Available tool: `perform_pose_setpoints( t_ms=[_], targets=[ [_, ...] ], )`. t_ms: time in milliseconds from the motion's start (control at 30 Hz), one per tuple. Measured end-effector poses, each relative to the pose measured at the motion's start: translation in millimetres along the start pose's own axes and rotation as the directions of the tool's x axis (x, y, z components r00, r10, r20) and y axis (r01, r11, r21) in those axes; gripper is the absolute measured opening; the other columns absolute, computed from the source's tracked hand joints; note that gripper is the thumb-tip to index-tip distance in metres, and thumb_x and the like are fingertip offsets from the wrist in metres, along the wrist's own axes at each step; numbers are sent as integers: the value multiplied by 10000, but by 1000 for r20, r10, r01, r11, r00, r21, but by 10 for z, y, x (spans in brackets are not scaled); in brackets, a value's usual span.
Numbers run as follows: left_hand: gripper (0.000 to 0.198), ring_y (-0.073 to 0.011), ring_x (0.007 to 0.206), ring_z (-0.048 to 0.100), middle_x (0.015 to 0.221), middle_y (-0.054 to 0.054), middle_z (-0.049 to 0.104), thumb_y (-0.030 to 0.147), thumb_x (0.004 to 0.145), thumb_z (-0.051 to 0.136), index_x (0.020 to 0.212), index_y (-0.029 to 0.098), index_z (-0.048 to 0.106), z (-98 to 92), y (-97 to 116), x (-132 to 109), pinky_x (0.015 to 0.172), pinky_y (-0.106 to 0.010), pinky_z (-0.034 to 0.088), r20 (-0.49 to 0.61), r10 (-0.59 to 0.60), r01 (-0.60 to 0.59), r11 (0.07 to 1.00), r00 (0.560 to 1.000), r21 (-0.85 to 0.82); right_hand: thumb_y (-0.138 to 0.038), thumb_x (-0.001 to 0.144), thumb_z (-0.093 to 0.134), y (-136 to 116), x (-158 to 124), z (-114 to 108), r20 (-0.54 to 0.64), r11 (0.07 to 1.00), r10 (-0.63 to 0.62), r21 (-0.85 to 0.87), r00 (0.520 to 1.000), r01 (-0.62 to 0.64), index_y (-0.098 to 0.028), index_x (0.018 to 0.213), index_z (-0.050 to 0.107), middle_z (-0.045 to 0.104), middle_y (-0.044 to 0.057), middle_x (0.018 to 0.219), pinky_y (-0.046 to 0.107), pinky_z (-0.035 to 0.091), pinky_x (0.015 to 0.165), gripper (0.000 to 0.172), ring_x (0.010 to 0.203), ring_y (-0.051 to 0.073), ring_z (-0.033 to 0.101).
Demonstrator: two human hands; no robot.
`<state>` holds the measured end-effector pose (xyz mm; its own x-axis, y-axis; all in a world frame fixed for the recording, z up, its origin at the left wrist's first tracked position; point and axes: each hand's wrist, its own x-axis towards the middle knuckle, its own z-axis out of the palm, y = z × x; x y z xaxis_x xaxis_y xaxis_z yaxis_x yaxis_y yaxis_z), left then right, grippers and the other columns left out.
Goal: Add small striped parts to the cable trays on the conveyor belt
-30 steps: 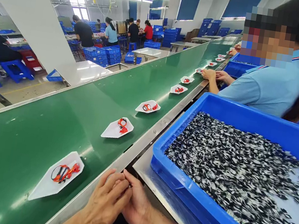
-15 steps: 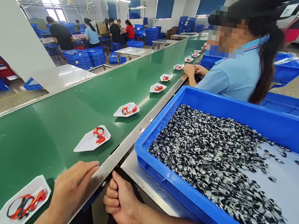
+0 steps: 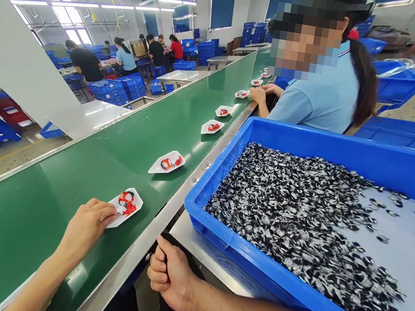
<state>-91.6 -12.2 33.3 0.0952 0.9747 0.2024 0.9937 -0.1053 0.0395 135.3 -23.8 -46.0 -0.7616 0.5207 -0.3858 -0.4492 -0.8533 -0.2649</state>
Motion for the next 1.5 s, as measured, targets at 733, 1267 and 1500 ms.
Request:
perform_pose_setpoints(
  t_ms=[733,1267,1500],
  targets=[
    [355,-165,880,502,786,-24,562,195,892,259,814,173,604,432,1285,-452,998,-415,280,-432,275,-360,924,859,-128,-302,782,621,37,82,-96,-54,958,69,281,996,-51,-123,839,574,598,18,719,156,456,575,193,661,96,579],
    [292,-192,939,499,868,-31,583,217,881,320,960,188,599,608,1259,-471,1021,-466,241,-450,249,-366,910,858,-194,-258,827,553,-19,26,6,-10,820,160,557,987,-128,-82,870,535,600,33,739,127,433,549,182,632,76,562],
    [313,-152,892,508,810,4,606,277,912,312,902,242,622,516,1252,-441,999,-424,250,-380,149,-299,877,913,-375,-228,783,575,-59,30,12,-5,781,187,607,982,-146,-103,806,511,546,6,675,124,402,488,142,523,56,498]
  ],
)
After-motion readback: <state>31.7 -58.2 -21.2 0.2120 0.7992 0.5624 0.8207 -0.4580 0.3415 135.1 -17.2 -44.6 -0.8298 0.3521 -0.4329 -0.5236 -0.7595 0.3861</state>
